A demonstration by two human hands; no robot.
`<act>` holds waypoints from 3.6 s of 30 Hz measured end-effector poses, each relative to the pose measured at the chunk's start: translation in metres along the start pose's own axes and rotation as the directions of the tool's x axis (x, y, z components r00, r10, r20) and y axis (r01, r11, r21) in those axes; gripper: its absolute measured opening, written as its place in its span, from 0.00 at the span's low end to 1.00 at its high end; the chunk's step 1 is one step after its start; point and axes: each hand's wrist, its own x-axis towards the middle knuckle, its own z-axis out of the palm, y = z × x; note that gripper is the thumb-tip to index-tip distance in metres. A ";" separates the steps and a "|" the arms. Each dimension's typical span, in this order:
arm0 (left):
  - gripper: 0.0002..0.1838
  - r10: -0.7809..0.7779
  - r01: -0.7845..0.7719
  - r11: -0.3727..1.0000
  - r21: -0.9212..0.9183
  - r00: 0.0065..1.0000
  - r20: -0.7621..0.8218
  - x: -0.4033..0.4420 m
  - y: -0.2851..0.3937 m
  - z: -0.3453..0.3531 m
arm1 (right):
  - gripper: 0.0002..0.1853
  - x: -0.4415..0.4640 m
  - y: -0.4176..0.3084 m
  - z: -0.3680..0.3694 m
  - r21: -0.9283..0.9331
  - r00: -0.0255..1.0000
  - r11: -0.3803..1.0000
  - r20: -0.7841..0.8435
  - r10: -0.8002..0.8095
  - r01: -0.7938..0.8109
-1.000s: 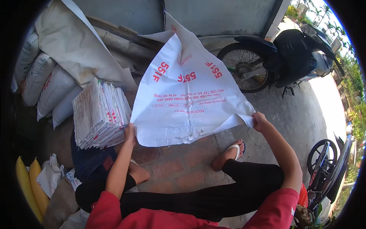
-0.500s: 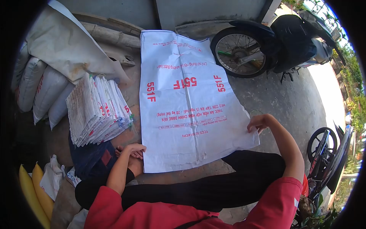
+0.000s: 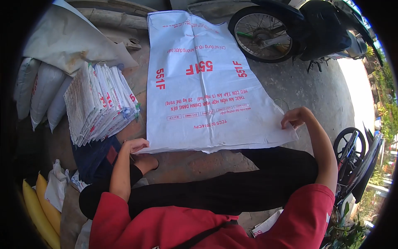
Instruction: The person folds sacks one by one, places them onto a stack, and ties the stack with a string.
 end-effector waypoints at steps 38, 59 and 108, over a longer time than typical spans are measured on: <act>0.21 0.849 -0.833 0.498 -0.240 0.525 -0.061 -0.137 0.227 0.264 | 0.34 -0.115 -0.194 0.173 0.043 0.610 0.610 0.011 -0.792 0.791; 0.36 0.695 -0.139 0.413 -0.900 0.687 0.212 0.033 0.145 0.183 | 0.21 -0.132 -0.199 0.153 0.618 0.485 0.430 0.089 -0.870 0.658; 0.19 0.530 -0.003 -0.810 0.586 0.421 0.736 -0.425 0.134 0.254 | 0.40 -0.064 -0.272 0.170 -0.868 0.105 -0.397 0.444 -0.890 0.298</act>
